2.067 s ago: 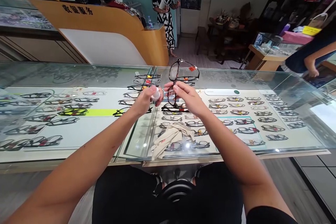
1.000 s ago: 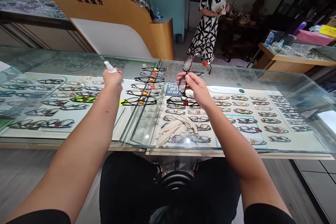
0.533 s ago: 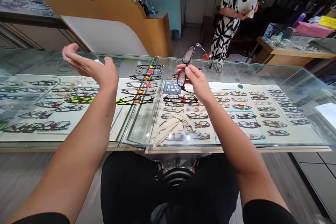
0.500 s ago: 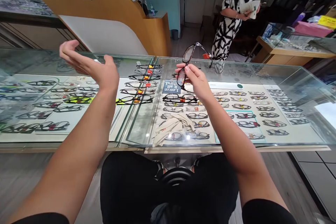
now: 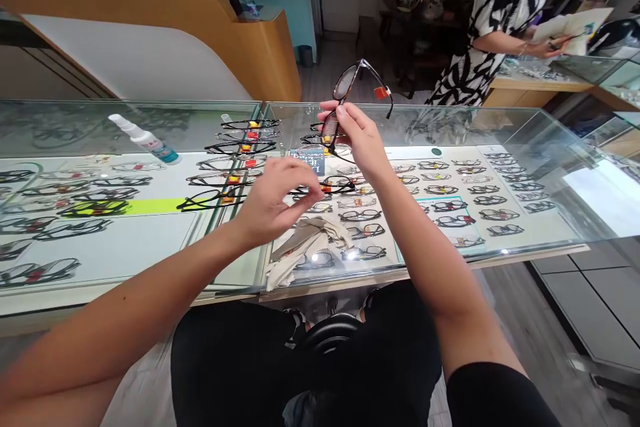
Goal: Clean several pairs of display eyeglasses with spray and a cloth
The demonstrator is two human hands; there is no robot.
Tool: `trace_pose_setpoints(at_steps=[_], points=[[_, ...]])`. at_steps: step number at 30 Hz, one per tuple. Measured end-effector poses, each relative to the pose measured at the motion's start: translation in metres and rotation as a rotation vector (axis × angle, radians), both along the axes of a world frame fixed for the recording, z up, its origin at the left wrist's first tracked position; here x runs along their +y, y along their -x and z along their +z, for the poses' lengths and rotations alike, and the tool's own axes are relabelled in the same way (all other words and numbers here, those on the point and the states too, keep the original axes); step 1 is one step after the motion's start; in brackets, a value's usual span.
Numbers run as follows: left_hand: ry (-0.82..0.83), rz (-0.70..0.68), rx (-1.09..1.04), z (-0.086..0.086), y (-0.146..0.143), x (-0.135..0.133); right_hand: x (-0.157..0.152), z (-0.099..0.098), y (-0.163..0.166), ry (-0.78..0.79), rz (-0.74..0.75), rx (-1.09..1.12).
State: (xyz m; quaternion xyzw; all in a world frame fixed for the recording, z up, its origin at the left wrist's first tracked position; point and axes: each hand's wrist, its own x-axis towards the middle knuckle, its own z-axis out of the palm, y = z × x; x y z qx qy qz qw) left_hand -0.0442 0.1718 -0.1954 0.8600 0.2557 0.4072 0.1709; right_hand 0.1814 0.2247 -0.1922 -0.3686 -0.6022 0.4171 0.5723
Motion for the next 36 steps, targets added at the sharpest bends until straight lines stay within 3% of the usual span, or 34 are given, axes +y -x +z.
trace_pose_setpoints(at_steps=[4, 10, 17, 23, 32, 36], points=[[0.112, -0.242, 0.259, -0.009, -0.007, -0.002, 0.001, 0.001, -0.002, 0.009, -0.027, -0.024], [0.103, -0.425, 0.46, -0.026, -0.015, -0.006, -0.001, 0.002, 0.0, 0.02, -0.013, 0.01], [0.202, -0.476, 0.362, -0.028, -0.018, -0.004, 0.0, -0.001, 0.003, 0.032, -0.005, -0.034], [0.381, -0.239, 0.078, -0.006, -0.006, -0.002, 0.002, -0.005, 0.004, 0.021, 0.009, -0.032], [0.26, 0.154, -0.425, 0.018, 0.022, 0.017, -0.006, -0.001, 0.008, 0.039, 0.002, -0.02], [0.225, 0.226, -0.575, 0.024, 0.03, 0.031, -0.013, 0.002, 0.012, 0.031, 0.057, 0.008]])
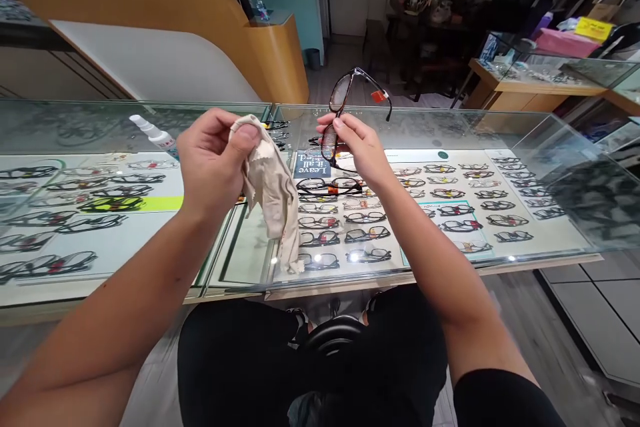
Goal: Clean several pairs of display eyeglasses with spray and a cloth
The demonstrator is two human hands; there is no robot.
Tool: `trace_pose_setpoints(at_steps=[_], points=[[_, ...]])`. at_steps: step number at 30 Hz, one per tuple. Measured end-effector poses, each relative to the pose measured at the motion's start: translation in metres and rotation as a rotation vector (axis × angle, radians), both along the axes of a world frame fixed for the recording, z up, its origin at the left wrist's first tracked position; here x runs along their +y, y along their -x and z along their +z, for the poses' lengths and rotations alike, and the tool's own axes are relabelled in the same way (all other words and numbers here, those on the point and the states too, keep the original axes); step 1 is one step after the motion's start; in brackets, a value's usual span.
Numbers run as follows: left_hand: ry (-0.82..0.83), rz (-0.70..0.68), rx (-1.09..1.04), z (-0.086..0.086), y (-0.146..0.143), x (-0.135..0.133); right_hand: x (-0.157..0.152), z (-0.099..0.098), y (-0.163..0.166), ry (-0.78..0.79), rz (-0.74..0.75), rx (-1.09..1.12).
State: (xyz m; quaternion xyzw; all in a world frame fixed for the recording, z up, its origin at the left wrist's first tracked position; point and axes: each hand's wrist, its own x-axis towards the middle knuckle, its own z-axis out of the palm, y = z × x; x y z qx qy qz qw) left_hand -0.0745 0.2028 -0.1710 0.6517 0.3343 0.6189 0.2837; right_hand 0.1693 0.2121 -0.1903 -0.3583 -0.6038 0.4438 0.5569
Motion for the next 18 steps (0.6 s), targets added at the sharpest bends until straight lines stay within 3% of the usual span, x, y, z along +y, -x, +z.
trace_pose_setpoints(at_steps=[8, 18], points=[[0.136, -0.131, -0.08, -0.011, 0.009, 0.026, -0.021, 0.012, 0.01, 0.009, 0.179, 0.071], [0.307, -0.301, -0.213, -0.011, 0.005, 0.026, -0.026, 0.01, 0.016, 0.046, 0.422, 0.024]])
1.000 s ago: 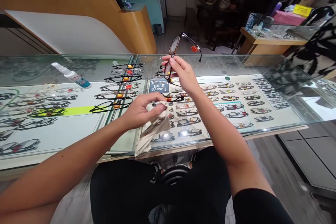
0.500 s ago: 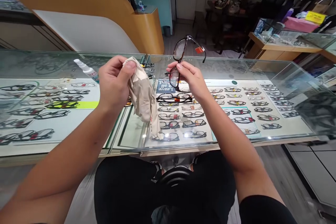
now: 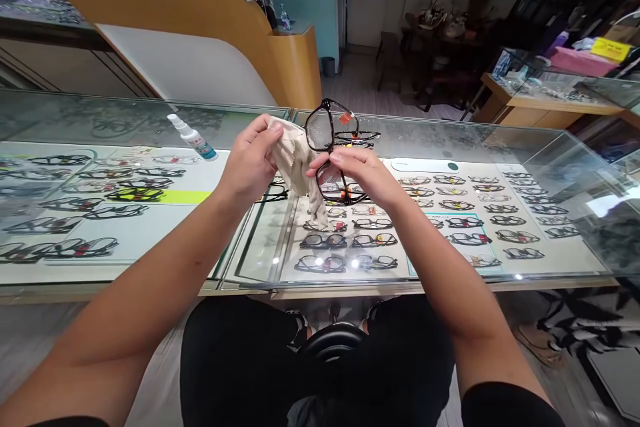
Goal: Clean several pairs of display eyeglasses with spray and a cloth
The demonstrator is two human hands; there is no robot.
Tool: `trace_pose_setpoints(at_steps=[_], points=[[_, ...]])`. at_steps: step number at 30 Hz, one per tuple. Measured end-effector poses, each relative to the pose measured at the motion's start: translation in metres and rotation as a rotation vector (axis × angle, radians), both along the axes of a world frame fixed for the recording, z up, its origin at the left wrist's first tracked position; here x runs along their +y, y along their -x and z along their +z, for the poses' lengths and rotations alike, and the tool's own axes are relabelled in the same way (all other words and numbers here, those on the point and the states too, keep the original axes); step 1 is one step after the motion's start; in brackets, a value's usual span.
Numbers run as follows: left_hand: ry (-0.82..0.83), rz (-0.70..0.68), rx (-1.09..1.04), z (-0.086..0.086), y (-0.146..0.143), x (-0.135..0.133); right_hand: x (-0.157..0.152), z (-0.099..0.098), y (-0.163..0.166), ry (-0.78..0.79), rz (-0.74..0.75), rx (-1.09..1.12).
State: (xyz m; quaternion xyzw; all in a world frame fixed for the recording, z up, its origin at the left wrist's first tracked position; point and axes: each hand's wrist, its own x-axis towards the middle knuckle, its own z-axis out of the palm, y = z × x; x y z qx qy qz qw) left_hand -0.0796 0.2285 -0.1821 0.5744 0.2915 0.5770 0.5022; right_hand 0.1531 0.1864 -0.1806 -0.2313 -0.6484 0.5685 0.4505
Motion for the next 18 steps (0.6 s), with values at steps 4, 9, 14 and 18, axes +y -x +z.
trace_pose_setpoints(at_steps=[4, 9, 14, 18], points=[[0.047, -0.051, -0.031, 0.001, -0.003, -0.004, -0.001, -0.002, 0.002, 0.002, 0.04, -0.036], [0.134, -0.131, -0.067, 0.0, -0.005, -0.008, 0.0, -0.003, 0.001, -0.006, 0.069, -0.066], [0.144, -0.192, -0.07, -0.003, -0.007, -0.011, 0.001, -0.004, 0.001, -0.005, 0.078, -0.091], [0.131, -0.265, -0.058, -0.006, -0.011, -0.014, 0.002, -0.007, 0.001, 0.001, 0.115, -0.091]])
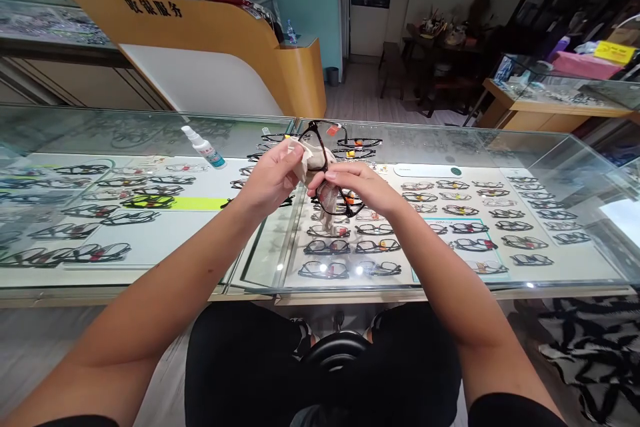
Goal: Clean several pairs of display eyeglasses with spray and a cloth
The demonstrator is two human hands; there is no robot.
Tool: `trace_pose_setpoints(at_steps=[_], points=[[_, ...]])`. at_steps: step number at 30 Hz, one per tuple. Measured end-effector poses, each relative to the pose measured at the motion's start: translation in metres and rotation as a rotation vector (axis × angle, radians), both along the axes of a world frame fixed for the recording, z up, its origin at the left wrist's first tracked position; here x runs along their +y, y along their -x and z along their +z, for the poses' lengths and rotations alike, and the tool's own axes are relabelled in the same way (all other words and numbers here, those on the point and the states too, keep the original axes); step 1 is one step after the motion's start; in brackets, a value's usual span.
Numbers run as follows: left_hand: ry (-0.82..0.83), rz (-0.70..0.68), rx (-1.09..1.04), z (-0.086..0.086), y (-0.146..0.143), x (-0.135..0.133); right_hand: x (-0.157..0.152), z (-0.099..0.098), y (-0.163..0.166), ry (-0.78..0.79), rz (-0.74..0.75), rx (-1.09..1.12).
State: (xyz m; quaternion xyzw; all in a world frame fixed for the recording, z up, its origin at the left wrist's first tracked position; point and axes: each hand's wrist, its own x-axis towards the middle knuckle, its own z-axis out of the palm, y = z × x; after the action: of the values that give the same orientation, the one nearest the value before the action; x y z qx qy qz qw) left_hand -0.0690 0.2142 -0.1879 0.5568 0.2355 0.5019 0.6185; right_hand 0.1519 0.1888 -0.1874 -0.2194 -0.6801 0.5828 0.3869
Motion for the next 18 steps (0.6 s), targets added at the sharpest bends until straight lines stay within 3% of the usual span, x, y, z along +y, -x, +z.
trace_pose_setpoints(at_steps=[4, 12, 18], points=[[0.013, -0.097, 0.025, -0.002, -0.003, -0.002, 0.001, -0.002, 0.0, -0.016, 0.018, -0.024], [0.131, -0.119, -0.027, -0.001, -0.004, -0.009, 0.002, -0.005, 0.002, -0.015, 0.011, -0.043], [0.114, -0.124, -0.027, 0.003, -0.003, -0.012, 0.001, 0.0, 0.002, -0.068, -0.009, -0.116]])
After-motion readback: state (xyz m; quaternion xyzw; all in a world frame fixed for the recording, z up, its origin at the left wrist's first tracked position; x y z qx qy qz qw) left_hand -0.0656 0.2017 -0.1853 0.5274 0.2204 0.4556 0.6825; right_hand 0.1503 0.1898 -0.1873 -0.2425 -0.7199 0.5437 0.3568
